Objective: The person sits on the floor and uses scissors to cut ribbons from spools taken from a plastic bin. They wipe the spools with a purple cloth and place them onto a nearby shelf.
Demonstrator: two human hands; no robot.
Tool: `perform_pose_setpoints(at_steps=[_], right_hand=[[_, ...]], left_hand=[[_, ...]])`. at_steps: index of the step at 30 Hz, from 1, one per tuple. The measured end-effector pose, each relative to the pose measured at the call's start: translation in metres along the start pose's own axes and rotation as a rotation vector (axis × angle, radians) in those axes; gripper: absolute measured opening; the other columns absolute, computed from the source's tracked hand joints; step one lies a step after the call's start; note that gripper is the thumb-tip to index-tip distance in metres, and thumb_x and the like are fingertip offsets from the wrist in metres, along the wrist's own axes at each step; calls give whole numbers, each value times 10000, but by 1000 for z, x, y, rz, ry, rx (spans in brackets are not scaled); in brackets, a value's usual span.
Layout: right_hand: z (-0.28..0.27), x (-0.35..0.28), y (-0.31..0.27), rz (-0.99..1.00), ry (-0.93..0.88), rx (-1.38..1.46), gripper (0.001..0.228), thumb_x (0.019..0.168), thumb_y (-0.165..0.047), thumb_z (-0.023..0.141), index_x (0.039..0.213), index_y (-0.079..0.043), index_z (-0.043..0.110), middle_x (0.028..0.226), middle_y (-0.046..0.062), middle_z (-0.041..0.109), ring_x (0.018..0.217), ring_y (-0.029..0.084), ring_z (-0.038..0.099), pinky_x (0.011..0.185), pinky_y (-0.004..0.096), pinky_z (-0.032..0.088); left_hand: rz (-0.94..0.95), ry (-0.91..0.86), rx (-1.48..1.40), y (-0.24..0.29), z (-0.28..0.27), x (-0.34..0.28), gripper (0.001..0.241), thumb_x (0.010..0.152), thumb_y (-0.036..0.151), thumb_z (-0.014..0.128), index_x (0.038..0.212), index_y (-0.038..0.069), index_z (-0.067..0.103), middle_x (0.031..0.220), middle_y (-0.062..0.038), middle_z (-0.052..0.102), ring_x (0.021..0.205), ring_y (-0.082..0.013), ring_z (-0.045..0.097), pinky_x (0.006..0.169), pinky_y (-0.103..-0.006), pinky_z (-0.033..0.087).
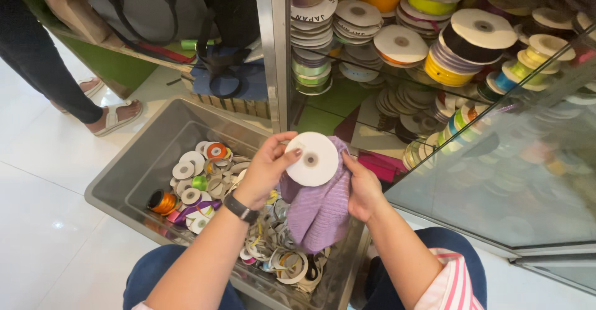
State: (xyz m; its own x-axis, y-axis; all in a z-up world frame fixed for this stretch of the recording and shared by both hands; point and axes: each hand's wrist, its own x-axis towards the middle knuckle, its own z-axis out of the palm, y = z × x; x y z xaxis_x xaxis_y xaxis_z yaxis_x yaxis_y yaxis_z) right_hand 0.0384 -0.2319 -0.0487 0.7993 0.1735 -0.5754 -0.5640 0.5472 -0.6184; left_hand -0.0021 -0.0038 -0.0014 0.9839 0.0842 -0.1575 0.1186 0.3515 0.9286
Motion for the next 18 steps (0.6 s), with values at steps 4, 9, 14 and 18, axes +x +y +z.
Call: perform_pose_setpoints(at_steps=[4, 9, 14, 18], right_hand=[[-30, 32, 7, -46, 12, -9, 379, 1087, -286, 728, 1443, -158, 733, 1270, 191, 809, 1145, 402, 806, 1005, 632, 646], [-15, 17, -13, -97, 36, 41, 393, 1095, -295, 708, 1480, -215, 721, 1304, 134, 802, 1163, 356, 802, 1020, 593, 642], [-25, 27, -16, -119, 21, 74, 310, 1077, -307, 731, 1376, -237, 774, 1284, 142, 819, 1152, 361, 812, 1008, 602, 650], [-11, 15, 2, -30, -63, 69, 319, 1097, -317, 697, 1372, -179, 778, 1251, 152, 821, 1122, 357, 812, 977, 617, 646]], left_hand=[[66, 94, 134, -16, -10, 12, 610, 989, 241, 899, 1517, 48, 662, 1113, -110, 808, 919, -116, 742, 714, -245, 657], [73, 149, 217, 1, -15, 9, 637, 995, 313, 891, 1522, 41, 658, 1070, -89, 811, 828, -76, 717, 616, -183, 599], [186, 255, 239, 8, 3, -5, 627, 966, 283, 918, 1495, 29, 695, 1061, -77, 829, 833, -52, 675, 666, -176, 570], [697, 234, 668, -12, 15, -9, 509, 878, 206, 980, 1360, 189, 819, 1169, -42, 826, 996, -182, 722, 883, -324, 610]])
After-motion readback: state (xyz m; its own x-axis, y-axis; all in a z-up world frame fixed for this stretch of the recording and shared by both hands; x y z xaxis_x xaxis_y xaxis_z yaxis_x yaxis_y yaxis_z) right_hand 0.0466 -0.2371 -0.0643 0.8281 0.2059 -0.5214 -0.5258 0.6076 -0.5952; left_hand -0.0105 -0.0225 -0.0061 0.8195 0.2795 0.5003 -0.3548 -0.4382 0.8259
